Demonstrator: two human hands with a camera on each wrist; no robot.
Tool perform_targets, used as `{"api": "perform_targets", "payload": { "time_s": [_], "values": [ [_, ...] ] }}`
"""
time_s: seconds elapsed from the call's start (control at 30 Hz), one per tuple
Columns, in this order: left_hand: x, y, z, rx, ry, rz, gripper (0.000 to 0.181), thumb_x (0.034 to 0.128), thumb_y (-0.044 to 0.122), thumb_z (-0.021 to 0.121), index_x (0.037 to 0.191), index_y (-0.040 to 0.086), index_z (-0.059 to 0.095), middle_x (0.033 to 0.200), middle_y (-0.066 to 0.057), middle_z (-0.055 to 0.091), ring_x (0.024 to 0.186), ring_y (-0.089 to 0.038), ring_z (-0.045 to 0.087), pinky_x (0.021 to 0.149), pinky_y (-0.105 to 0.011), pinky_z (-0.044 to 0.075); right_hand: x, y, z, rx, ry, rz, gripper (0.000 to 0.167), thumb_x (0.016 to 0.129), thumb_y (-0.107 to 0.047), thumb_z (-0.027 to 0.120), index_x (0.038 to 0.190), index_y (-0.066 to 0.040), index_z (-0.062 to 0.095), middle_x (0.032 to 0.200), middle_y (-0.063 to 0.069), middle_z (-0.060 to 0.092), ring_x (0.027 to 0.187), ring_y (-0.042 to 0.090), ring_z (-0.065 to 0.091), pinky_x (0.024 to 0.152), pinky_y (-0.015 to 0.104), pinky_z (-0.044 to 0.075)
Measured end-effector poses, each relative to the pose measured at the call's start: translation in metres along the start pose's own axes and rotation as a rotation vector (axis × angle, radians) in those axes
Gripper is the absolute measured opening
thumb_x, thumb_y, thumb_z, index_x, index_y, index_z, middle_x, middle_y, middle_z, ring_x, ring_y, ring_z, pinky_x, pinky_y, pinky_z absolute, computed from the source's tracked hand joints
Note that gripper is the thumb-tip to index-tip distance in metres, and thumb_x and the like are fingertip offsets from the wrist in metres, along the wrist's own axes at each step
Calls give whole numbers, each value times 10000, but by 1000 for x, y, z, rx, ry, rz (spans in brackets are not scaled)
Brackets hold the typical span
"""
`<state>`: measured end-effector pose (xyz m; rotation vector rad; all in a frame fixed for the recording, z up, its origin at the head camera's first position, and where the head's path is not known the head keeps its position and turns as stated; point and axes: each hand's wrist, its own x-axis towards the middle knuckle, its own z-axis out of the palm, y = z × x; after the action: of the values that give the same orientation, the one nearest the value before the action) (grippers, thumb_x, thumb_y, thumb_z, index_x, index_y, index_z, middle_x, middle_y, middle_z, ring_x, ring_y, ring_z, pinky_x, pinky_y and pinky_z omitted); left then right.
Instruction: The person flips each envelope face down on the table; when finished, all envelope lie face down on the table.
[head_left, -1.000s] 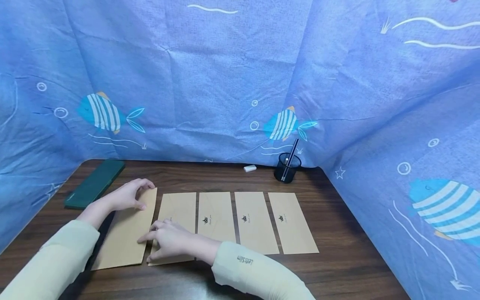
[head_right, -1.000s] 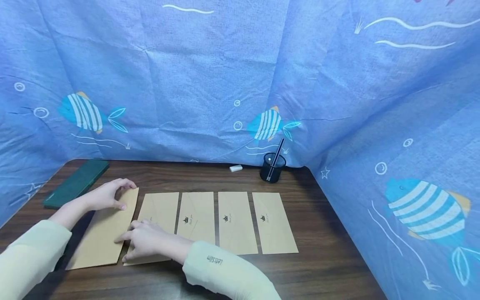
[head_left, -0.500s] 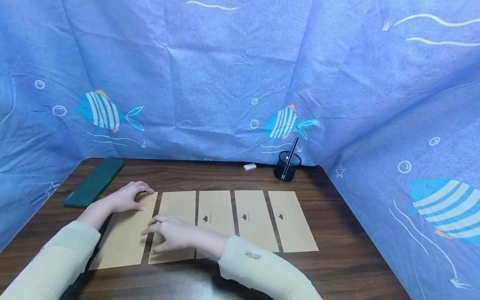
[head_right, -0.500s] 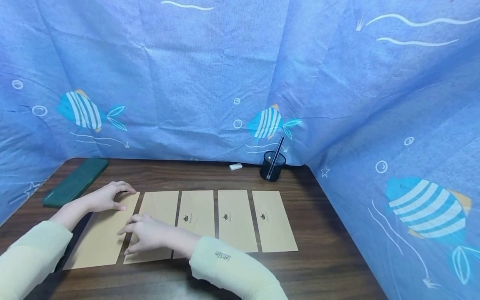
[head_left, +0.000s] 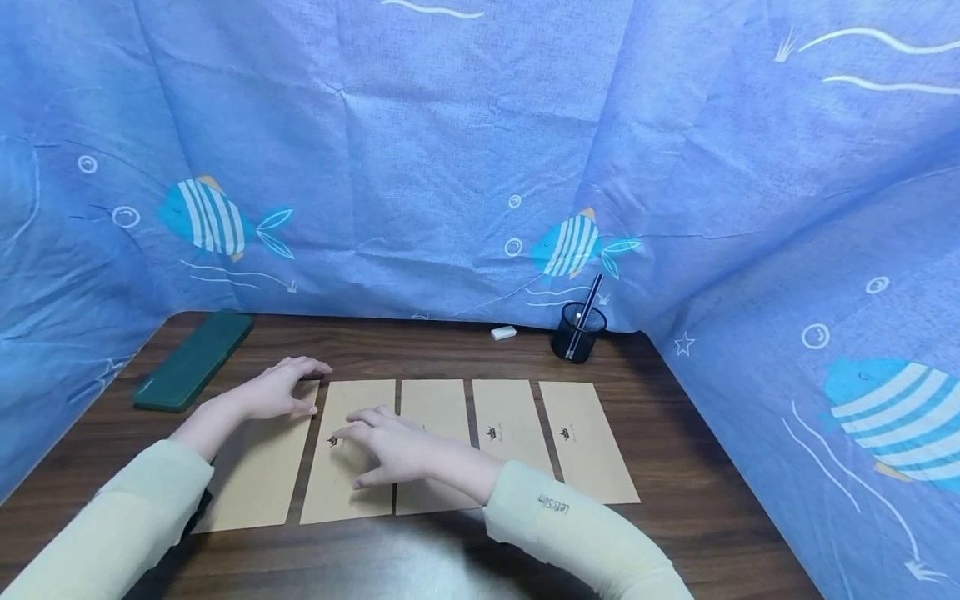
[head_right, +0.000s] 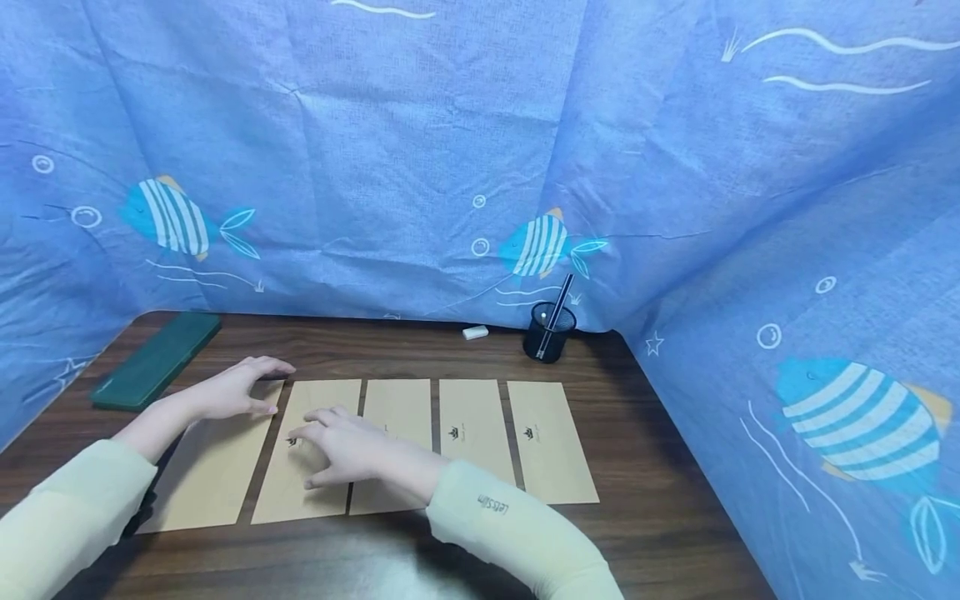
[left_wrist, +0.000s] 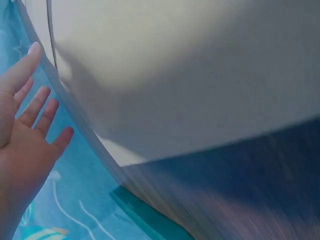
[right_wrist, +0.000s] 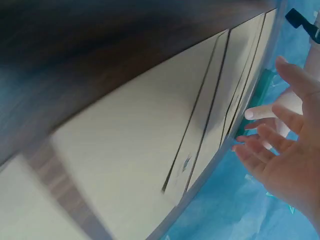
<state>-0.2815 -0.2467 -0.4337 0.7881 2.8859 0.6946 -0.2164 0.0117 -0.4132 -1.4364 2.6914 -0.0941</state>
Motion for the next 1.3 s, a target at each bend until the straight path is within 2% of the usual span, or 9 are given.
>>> {"api": "perform_targets", "payload": {
  "time_s": [0.23,0.43,0.63,1.03,1.3],
  "values": [
    [3,12,6,8,-9,3,742,784,322,757,1371,9,427,1362,-210,460,1257,-451,362,933,-675,301,-20,13,10,-4,-1,40,852,756,-579,685,1445,-189,370,1506,94,320,1371,252,320,1107,384,285],
    [6,16,10,-23,-40,5,852,734,341,797,1395,-6,385,1388,-242,422,1264,-483,343,941,-697,277,-31,19,22,-25,-35,53,855,758,-661,627,1440,-208,382,1499,107,328,1383,268,307,1110,354,281],
    [9,13,12,-37,-61,20,837,717,316,814,1376,-4,409,1368,-233,445,1259,-469,363,942,-666,308,-32,21,28,-30,-58,72,837,757,-672,622,1422,-209,413,1498,126,328,1382,260,312,1110,328,282],
    [15,8,14,-42,-60,63,779,698,268,832,1313,-36,462,1221,-197,525,1160,-384,465,942,-549,380,-30,19,26,-40,-69,81,845,716,-673,662,1389,-206,452,1471,132,364,1363,245,343,1105,308,294],
    [21,9,11,-48,-49,53,749,688,204,841,1302,-13,472,1168,-186,534,1087,-347,511,900,-504,421,-28,19,27,-63,-74,84,852,710,-678,662,1390,-209,452,1468,126,369,1357,235,351,1107,302,289]
  ]
}}
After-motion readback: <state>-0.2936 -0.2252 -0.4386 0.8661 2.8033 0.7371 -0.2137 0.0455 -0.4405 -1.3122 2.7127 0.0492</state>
